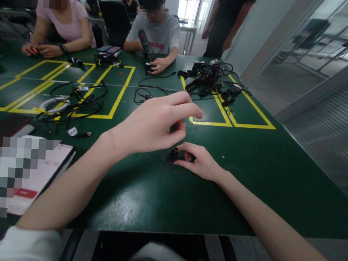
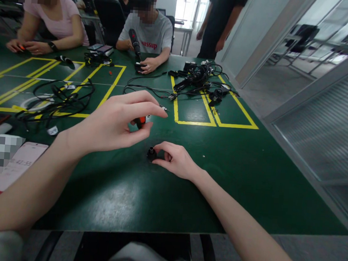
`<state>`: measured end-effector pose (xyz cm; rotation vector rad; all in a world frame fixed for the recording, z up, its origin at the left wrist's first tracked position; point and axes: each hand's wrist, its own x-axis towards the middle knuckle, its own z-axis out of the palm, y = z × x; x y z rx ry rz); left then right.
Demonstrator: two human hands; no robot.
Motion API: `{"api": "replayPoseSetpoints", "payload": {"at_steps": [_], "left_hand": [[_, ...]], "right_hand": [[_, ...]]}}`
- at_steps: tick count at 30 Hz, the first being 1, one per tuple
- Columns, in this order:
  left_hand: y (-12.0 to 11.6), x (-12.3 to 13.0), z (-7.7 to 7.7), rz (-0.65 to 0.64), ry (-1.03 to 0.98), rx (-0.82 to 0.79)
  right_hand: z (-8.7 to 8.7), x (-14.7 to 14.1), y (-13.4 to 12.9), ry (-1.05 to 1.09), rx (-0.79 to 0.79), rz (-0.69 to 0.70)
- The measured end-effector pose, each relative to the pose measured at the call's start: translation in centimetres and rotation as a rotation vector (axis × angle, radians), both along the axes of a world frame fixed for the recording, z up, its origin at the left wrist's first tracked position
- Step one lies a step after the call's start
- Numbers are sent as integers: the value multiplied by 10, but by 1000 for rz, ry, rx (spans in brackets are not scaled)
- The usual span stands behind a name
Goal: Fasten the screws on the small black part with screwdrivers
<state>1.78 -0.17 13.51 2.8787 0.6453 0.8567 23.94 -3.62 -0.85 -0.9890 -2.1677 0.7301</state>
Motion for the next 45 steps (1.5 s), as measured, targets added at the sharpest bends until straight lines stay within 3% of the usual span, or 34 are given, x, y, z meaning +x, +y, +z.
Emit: {"api": "replayPoseSetpoints", "payload": {"at_steps": [13,29,40,45], "left_hand": [[-2,0,4,-80,3,-46],[6,-2,0,14,-24,-11],[6,4,-4,-41,-67,12],[6,3,-4,-25,-44,11]], "right_hand": [[-2,1,1,-11,-13,-18],[7,10,0,-43,-106,43],[4,14,7,-109,63,84],[2,14,6,-112,67,67]]}}
